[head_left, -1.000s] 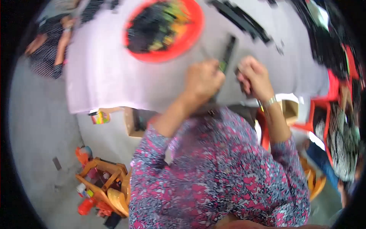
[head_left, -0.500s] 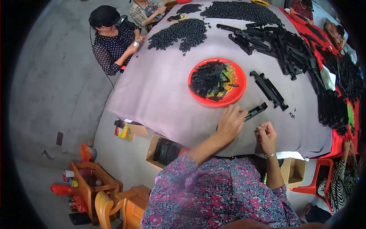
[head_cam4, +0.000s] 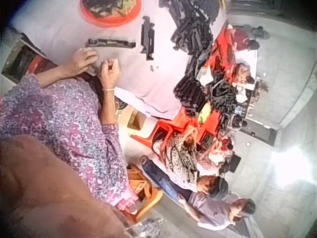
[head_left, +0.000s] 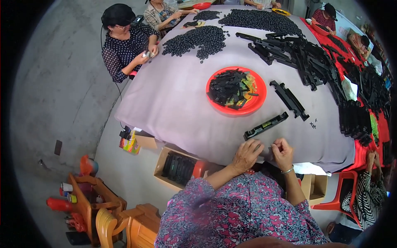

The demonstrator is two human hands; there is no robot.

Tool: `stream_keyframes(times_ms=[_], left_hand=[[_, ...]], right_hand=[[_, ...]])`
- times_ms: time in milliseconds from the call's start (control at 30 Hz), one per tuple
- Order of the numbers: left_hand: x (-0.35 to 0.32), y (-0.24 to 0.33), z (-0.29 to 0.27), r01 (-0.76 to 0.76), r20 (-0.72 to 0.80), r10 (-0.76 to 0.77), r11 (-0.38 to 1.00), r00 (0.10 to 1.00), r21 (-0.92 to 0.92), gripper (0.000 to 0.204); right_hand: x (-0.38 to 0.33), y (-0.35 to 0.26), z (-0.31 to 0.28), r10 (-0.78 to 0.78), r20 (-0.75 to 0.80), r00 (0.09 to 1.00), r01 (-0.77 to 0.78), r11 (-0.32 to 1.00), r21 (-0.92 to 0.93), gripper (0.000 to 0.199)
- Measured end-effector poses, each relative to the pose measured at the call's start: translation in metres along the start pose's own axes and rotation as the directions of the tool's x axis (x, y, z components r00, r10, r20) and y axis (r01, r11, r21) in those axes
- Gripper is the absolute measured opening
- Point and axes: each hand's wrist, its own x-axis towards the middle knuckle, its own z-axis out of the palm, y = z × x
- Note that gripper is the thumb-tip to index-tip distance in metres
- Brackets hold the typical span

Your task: The person assembles spirit levels by inserting bubble vials and small plastic components into black plastic casings by hand.

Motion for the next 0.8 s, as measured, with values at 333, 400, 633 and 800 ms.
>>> stream_keyframes(times_ms=[333, 400, 633, 800], left_hand=[[-0.020, -0.013, 0.026, -0.058, -0.072, 0.069, 0.987, 0.995, 0.151, 0.043], [-0.019, -0.019, 0.036, -0.067, -0.070, 0.078, 0.987, 0.995, 0.147, 0.042], [-0.001, -0.012, 0.009, -0.006, -0.088, 0.002, 0.999, 0.996, -0.050, 0.041], [0.007, -0.008, -0.003, 0.031, -0.191, -0.055, 0.992, 0.980, -0.124, 0.050]], right_hand=[[-0.051, -0.010, 0.018, -0.008, 0.365, 0.931, 0.152, 0.917, -0.368, 0.031], [-0.057, 0.016, 0.017, 0.186, 0.495, 0.849, 0.094, 0.868, -0.488, 0.064], [-0.044, 0.005, 0.017, -0.008, 0.545, 0.838, 0.228, 0.913, -0.338, 0.043], [-0.041, -0.004, 0.007, 0.010, 0.671, 0.742, 0.153, 0.971, -0.183, 0.026]])
